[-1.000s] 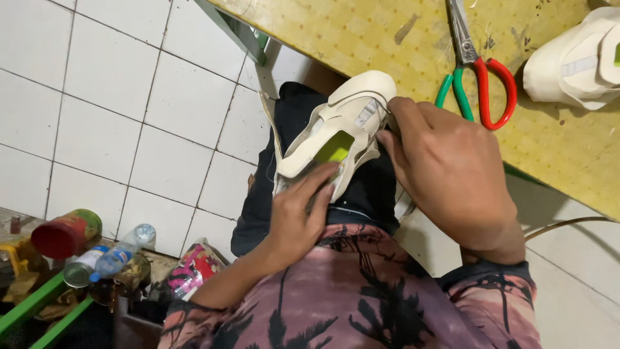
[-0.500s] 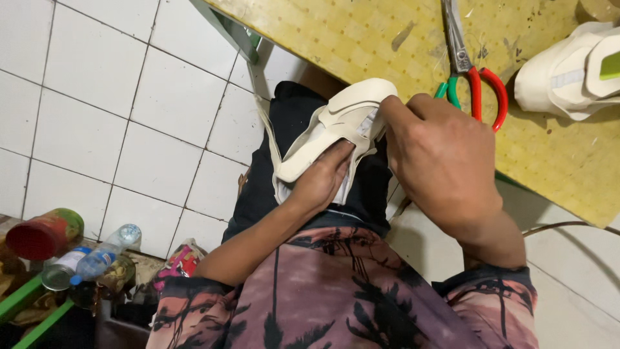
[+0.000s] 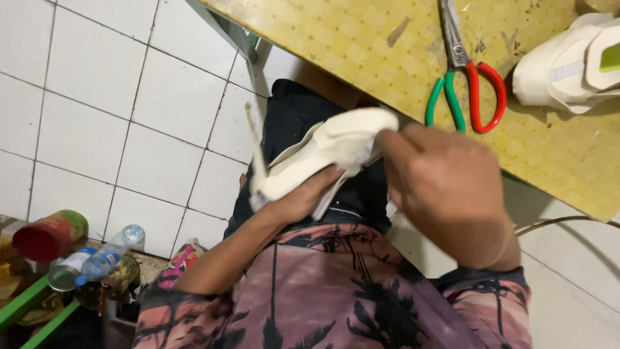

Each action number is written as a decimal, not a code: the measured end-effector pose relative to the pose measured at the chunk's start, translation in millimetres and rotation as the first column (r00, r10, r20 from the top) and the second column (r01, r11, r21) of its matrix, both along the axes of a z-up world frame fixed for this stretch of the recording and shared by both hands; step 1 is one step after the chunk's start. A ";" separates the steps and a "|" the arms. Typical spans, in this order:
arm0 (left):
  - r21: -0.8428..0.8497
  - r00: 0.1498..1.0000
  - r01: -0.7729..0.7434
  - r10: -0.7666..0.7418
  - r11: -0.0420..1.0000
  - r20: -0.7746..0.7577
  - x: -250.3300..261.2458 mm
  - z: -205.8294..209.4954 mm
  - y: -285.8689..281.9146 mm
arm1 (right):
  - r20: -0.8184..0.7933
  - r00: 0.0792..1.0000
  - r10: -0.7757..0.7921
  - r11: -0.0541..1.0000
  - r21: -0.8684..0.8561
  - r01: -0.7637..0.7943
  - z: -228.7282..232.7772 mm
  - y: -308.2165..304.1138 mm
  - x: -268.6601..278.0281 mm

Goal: The person uses scissors to trim excess material from a white shoe, then uses a needle and thread to sew along the shoe's edge. The person holds the shoe steady with one hand while manipulating the tools with the other.

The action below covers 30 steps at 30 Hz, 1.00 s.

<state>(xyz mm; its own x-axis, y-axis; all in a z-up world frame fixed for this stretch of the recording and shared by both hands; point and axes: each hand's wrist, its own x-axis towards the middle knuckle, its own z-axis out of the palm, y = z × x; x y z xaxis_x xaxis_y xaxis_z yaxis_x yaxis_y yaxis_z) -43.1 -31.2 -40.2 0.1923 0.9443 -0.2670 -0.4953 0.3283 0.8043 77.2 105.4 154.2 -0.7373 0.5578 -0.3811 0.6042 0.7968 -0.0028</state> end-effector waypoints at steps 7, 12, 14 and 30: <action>-0.180 0.803 0.267 -0.322 0.947 -0.501 -40.3 11.5 -34.2 | -0.237 0.960 -0.147 0.989 -0.071 0.133 -73.8 -52.6 19.0; -0.066 0.619 0.165 -0.155 0.984 -0.770 -25.4 -4.1 -42.7 | -0.265 0.885 -0.382 0.918 -0.222 0.329 -107.6 -78.1 25.7; -0.136 0.574 0.084 -0.160 0.987 -0.803 -16.9 -23.1 -42.2 | -0.290 0.881 -0.374 0.924 -0.199 0.327 -107.5 -70.7 25.4; -0.014 0.515 0.040 -0.033 0.999 -0.856 -27.1 -24.9 -19.6 | -0.504 0.717 -0.482 0.874 -0.337 0.350 -96.8 -55.2 27.4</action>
